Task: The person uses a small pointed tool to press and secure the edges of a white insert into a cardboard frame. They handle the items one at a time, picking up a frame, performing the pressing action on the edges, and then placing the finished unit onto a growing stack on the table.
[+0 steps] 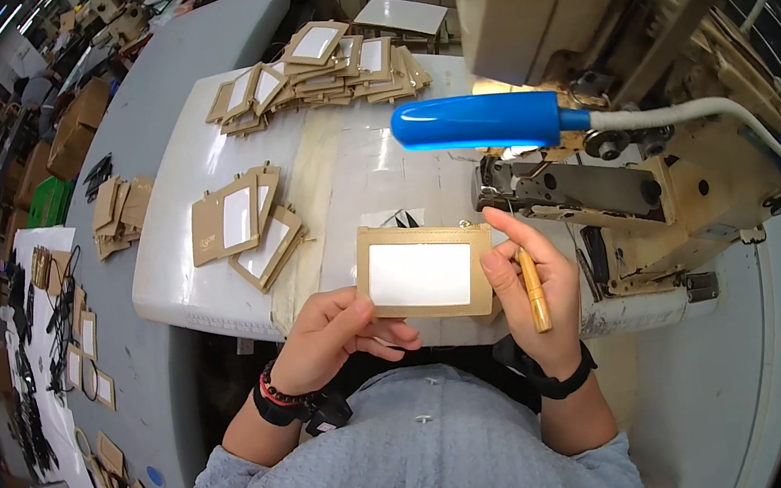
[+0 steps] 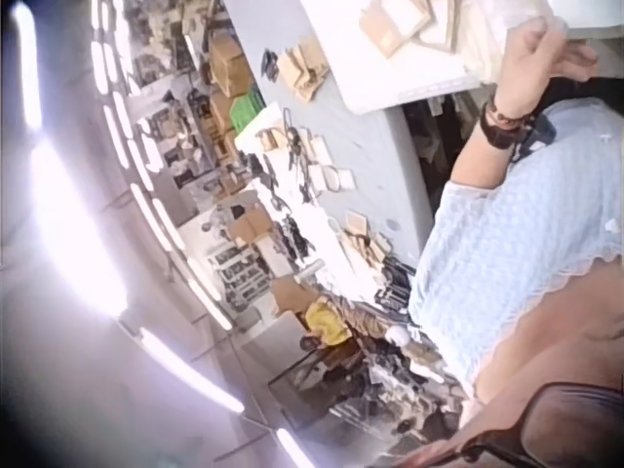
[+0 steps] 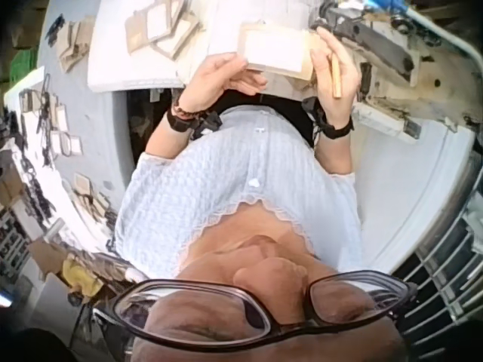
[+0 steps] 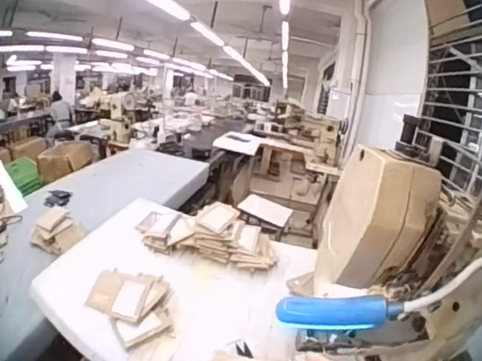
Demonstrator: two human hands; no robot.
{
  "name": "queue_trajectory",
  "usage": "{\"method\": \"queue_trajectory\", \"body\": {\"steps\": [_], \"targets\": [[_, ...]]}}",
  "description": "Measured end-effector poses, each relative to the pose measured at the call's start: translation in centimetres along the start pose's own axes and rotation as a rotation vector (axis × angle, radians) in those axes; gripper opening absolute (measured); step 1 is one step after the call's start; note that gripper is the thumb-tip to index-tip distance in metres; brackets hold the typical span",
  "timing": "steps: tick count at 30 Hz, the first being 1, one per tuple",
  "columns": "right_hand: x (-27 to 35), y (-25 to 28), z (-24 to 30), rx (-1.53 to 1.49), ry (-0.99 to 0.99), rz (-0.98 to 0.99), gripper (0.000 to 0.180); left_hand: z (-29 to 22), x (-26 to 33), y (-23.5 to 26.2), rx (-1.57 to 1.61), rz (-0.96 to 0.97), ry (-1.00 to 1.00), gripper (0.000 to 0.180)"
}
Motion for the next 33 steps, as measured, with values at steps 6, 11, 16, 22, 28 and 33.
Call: {"method": "queue_trajectory", "body": {"steps": [6, 11, 16, 22, 28, 33], "targets": [[0.2, -0.9, -0.4, 0.072, 0.028, 0.005, 0.038, -0.1, 0.2, 0.5, -0.128, -0.086, 0.002, 0.026], [0.0, -1.6, -0.5, 0.047, -0.015, 0.036, 0.038, -0.4, 0.7, 0.9, -0.156, -0.077, -0.027, 0.028], [-0.1, -2.1, -0.3, 0.083, 0.010, 0.066, 0.037, -0.8, 1.2, 2.6, -0.099, -0.064, -0.019, 0.029], [0.3, -1.8, -1.5, -0.043, -0.087, 0.222, 0.037, -0.7, 3.8, 6.0, -0.090, -0.142, 0.071, 0.022], [2.4, 3.8, -1.7, -0.077, -0.199, 0.120, 0.040, -7.1, 7.9, 13.6, 0.067, -0.522, -0.182, 0.025], [4.5, 5.9, -2.5, -0.103, -0.268, 0.058, 0.039, -13.6, 2.8, 17.8, 0.060, -0.544, -0.229, 0.024]]}}
Point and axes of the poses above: each hand's wrist, its own x-axis away from the middle knuckle, its own y-axis out of the back of the hand, z = x × y, the point moved 3 cm from there along -x, towards the middle knuckle, and after that the axes turned 6 degrees about z, right-handed, at the moved point
